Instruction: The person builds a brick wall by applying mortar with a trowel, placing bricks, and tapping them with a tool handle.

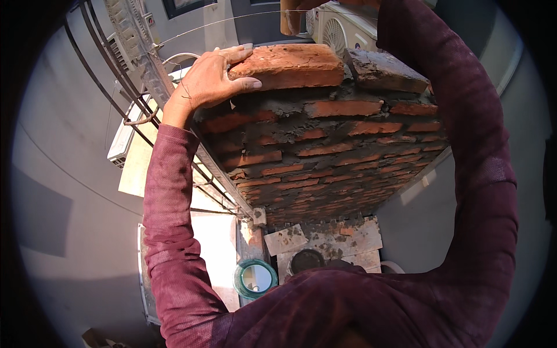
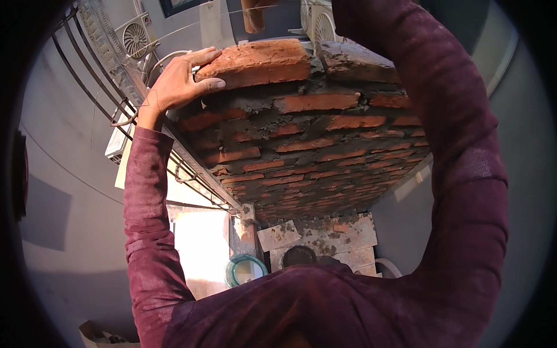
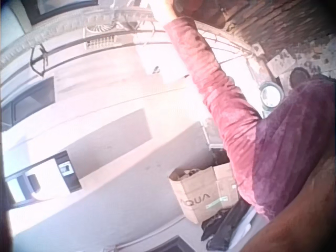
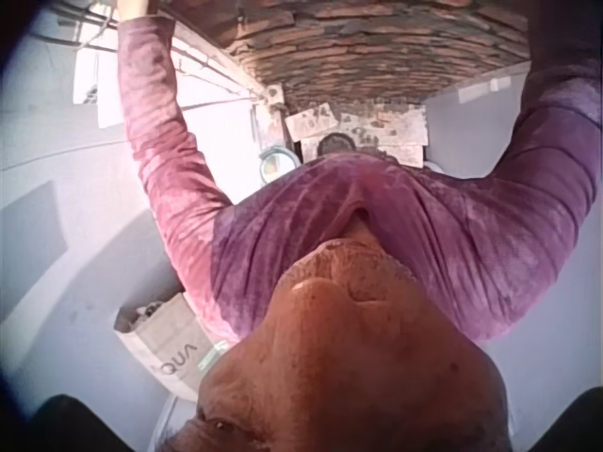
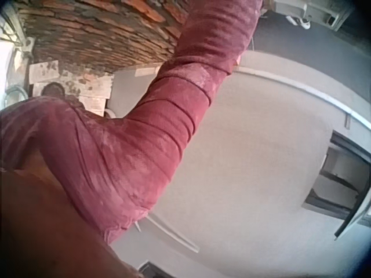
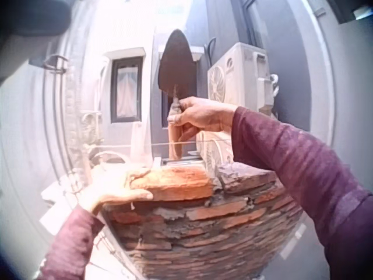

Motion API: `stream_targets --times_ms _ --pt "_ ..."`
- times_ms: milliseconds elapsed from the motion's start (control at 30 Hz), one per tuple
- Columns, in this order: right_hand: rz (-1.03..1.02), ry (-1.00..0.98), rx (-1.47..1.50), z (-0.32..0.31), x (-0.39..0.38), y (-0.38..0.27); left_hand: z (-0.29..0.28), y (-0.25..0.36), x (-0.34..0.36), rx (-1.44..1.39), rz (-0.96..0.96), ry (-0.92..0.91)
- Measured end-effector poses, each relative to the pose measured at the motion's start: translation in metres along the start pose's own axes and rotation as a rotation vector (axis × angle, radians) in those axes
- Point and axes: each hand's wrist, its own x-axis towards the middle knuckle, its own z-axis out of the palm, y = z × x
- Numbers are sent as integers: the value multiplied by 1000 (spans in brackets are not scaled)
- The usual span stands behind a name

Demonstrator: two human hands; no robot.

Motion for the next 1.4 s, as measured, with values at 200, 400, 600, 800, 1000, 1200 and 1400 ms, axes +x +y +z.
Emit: stream_targets --times_ms 200,400,600,800,1000,1200,1400 --pt "55 -95 28 12 -6 29 15 11 -10 44 -23 110" --pt "-94 -185 -36 4 -5 -7 18 21 -26 -51 -124 250" --pt "-121 -219 82 2 -6 -3 31 23 -30 43 -142 338" --pt "-95 -257 11 7 -6 -2 43 29 -29 127 -195 396" --pt "-85 -368 -6 35 -2 5 39 33 -41 139 -243 416" --pt "-30 -307 -138 36 1 -20 48 29 -43 180 -111 624" --pt "-195 -54 -103 32 8 -55 68 33 -52 135 -151 801"
